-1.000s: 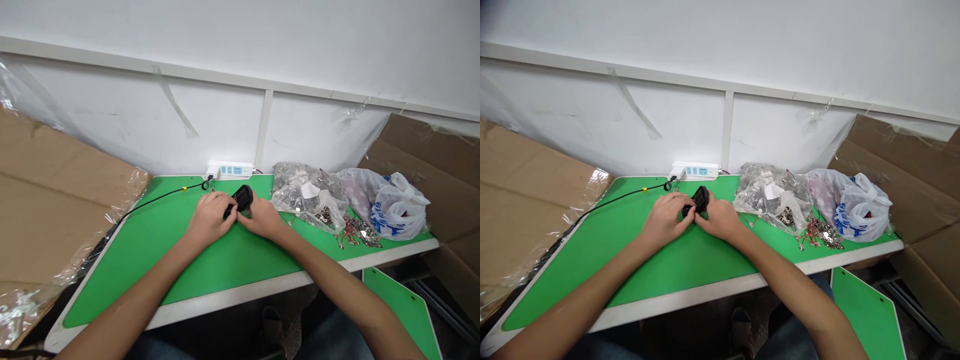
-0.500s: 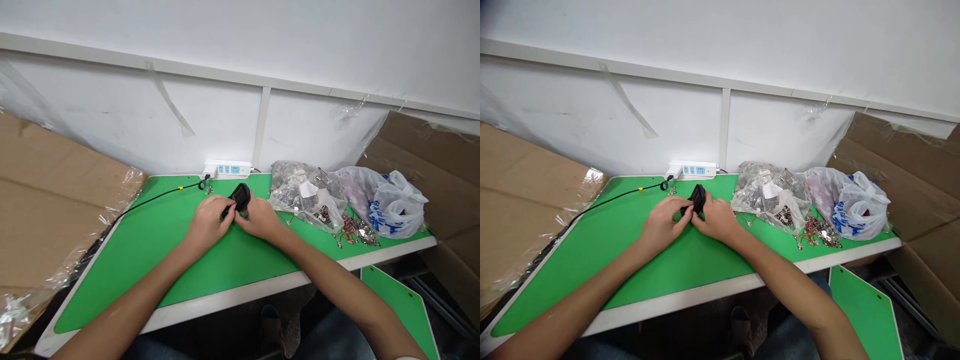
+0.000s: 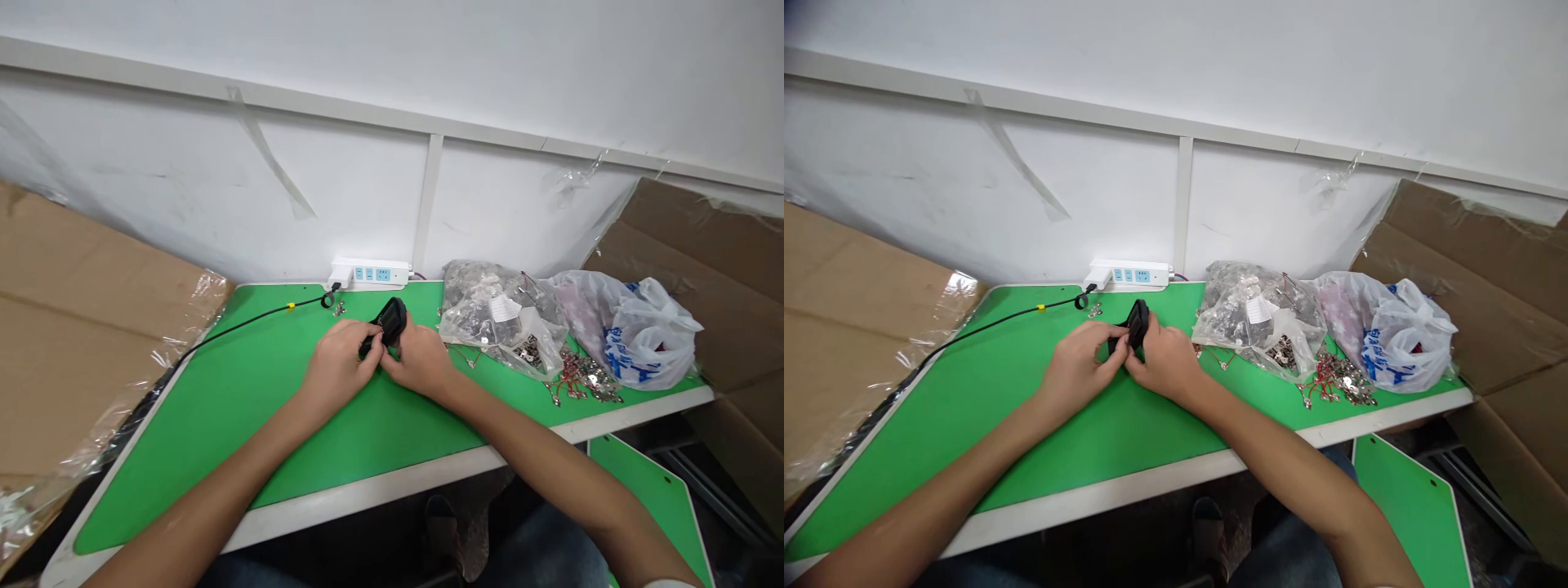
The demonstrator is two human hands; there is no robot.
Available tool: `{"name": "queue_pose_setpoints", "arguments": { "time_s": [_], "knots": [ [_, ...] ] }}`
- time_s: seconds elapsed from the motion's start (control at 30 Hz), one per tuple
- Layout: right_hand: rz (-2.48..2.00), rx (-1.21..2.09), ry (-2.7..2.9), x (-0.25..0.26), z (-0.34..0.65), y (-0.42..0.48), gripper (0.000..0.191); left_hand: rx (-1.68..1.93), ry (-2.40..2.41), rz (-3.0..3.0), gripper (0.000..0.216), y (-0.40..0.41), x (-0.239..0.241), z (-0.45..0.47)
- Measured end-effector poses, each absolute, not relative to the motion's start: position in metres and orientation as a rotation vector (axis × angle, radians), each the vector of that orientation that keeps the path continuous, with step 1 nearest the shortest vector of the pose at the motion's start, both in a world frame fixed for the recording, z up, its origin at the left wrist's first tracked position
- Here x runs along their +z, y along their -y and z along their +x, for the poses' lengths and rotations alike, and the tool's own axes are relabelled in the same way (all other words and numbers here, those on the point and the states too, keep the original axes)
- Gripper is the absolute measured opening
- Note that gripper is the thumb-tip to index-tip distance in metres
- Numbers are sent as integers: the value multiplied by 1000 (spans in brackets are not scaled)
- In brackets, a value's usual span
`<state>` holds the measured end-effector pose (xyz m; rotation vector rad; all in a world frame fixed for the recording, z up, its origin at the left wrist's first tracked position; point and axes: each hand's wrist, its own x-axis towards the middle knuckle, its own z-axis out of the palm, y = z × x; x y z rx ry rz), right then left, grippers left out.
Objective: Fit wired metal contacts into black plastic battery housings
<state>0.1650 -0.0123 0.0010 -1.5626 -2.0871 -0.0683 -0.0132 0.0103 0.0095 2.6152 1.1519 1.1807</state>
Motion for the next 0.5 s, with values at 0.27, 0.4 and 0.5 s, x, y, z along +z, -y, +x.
{"name": "queue_pose_setpoints", "arguments": {
  "time_s": [0.27, 0.4, 0.5],
  "knots": [
    [-1590, -21, 2078, 4, 158, 12, 43, 1182, -1194, 2589, 18, -10, 13, -12],
    [-1610, -36, 2062, 3, 156, 11, 41, 1203, -1200, 2561, 18, -10, 13, -11],
    [-1599, -22, 2039, 2, 155, 11, 39, 1212, -1209, 2523, 17, -10, 12, -11]
  ]
}}
